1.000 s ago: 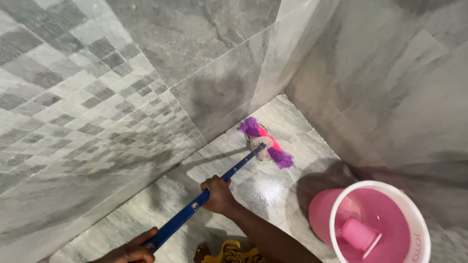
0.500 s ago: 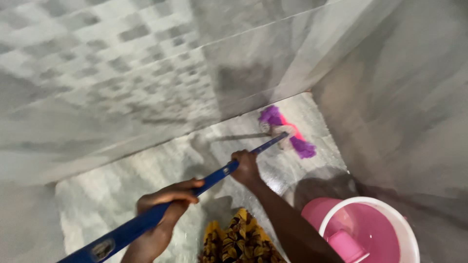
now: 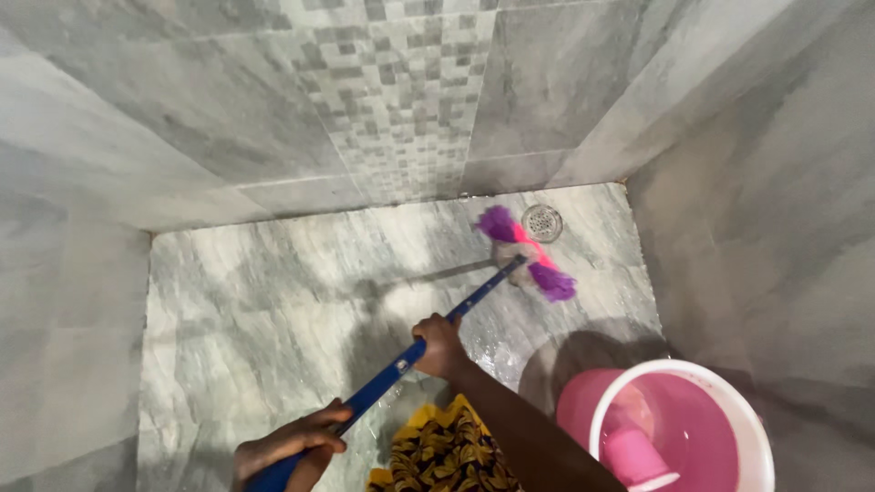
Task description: The person mops the bathroom floor using a colorful mop, moving it around the toilet and sink area and into the corner.
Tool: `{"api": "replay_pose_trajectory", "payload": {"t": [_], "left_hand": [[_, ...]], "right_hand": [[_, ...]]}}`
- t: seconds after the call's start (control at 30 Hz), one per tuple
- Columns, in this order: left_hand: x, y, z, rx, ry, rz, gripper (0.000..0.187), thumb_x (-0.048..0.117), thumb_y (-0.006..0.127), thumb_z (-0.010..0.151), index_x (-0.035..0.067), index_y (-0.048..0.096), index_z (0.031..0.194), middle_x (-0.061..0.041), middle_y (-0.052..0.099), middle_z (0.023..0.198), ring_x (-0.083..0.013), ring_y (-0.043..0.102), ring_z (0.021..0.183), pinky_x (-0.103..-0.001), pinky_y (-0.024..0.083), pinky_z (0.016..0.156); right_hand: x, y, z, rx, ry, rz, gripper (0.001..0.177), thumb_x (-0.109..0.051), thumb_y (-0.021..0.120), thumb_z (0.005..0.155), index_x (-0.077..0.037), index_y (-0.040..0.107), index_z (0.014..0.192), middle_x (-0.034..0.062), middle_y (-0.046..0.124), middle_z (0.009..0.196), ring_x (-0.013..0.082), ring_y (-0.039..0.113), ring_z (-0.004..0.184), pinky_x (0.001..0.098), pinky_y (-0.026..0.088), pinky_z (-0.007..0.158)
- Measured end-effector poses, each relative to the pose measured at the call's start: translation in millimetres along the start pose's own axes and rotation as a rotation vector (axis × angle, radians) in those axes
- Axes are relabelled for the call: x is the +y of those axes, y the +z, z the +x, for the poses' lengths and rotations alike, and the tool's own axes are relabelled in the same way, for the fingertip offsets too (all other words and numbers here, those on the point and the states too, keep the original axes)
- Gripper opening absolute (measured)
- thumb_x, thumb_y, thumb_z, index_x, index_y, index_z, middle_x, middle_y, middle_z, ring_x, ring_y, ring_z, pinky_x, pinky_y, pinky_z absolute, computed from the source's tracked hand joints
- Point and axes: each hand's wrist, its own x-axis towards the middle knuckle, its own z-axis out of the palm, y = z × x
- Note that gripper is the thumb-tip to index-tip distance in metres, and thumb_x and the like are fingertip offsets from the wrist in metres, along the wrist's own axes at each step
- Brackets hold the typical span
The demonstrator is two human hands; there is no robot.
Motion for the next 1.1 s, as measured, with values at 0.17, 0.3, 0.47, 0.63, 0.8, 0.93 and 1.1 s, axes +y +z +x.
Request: {"api": "replay_pose_trajectory", "payload": {"t": [0.17,0.3,0.47,0.63,0.8,0.93,1.1], "left_hand": [[-24.3,84.7,-38.0,0.192,0.198,0.065,0.015,0.013,0.074,0.097,-0.001,0.078,0.101,-0.023,0.075,0.125,-0.0306,0.065,0.133,-0.050,0.043,0.117],[-15.6,158.8,18.1,0.276,0.374,-0.351,0.018,0.004,0.062,0.097,-0.008,0.074,0.105,-0.029,0.073,0.128,-0.0280,0.069,0.118,-0.039,0.049,0.103],[32.5,199.2,99.3,0.313,0.167,-0.145,0.015,-0.010,0.062,0.089,-0.006,0.073,0.099,-0.021,0.073,0.123,-0.0186,0.074,0.101,-0.028,0.059,0.080],[59.2,221.0,108.4,0.234,0.084,-0.150,0.018,-0.011,0.064,0.087,-0.005,0.072,0.102,-0.022,0.073,0.121,-0.0228,0.073,0.092,-0.031,0.057,0.075],[26.0,222.5,25.1,0.543,0.314,-0.075,0.014,-0.004,0.074,0.089,-0.002,0.074,0.102,-0.023,0.075,0.121,-0.0356,0.069,0.121,-0.045,0.056,0.105],[22.5,198.9,-43.9,0.619,0.303,-0.078,0.009,-0.004,0.072,0.091,-0.001,0.074,0.099,-0.022,0.076,0.115,-0.0356,0.070,0.120,-0.047,0.052,0.108],[33.6,207.2,-31.1,0.852,0.250,0.116,0.007,-0.003,0.074,0.090,0.000,0.073,0.097,-0.018,0.078,0.106,-0.0321,0.073,0.116,-0.048,0.051,0.108]], "right_hand": [[52.9,18.7,-30.0,0.166,-0.115,-0.027,0.020,-0.019,0.076,0.065,-0.011,0.058,0.067,0.0070,0.064,0.079,0.0325,0.059,0.090,0.0539,0.038,0.085],[133.8,-4.4,-36.6,0.431,-0.372,0.022,0.022,-0.011,0.074,0.061,-0.011,0.057,0.075,0.0102,0.059,0.079,0.0333,0.058,0.081,0.0460,0.045,0.074],[127.3,-84.5,-66.5,0.501,-0.087,0.106,0.036,-0.005,0.079,0.061,-0.003,0.060,0.091,0.0174,0.058,0.092,0.0401,0.059,0.079,0.0457,0.048,0.069],[95.7,-113.9,-79.5,0.501,0.256,0.124,0.029,-0.022,0.086,0.075,-0.008,0.061,0.083,0.0149,0.062,0.090,0.0356,0.066,0.082,0.0443,0.053,0.076],[65.9,-77.5,-84.7,0.260,-0.076,-0.089,0.026,-0.024,0.081,0.080,-0.008,0.063,0.070,0.0151,0.066,0.077,0.0376,0.065,0.091,0.0471,0.052,0.093],[-4.5,-50.2,-99.1,0.070,-0.274,0.081,0.018,-0.026,0.079,0.081,-0.013,0.068,0.075,0.0076,0.071,0.078,0.0290,0.069,0.086,0.0517,0.040,0.107],[-29.5,-51.1,-73.4,-0.128,-0.340,-0.123,0.026,-0.026,0.078,0.082,-0.010,0.062,0.070,0.0100,0.064,0.070,0.0307,0.065,0.087,0.0511,0.041,0.106]]}}
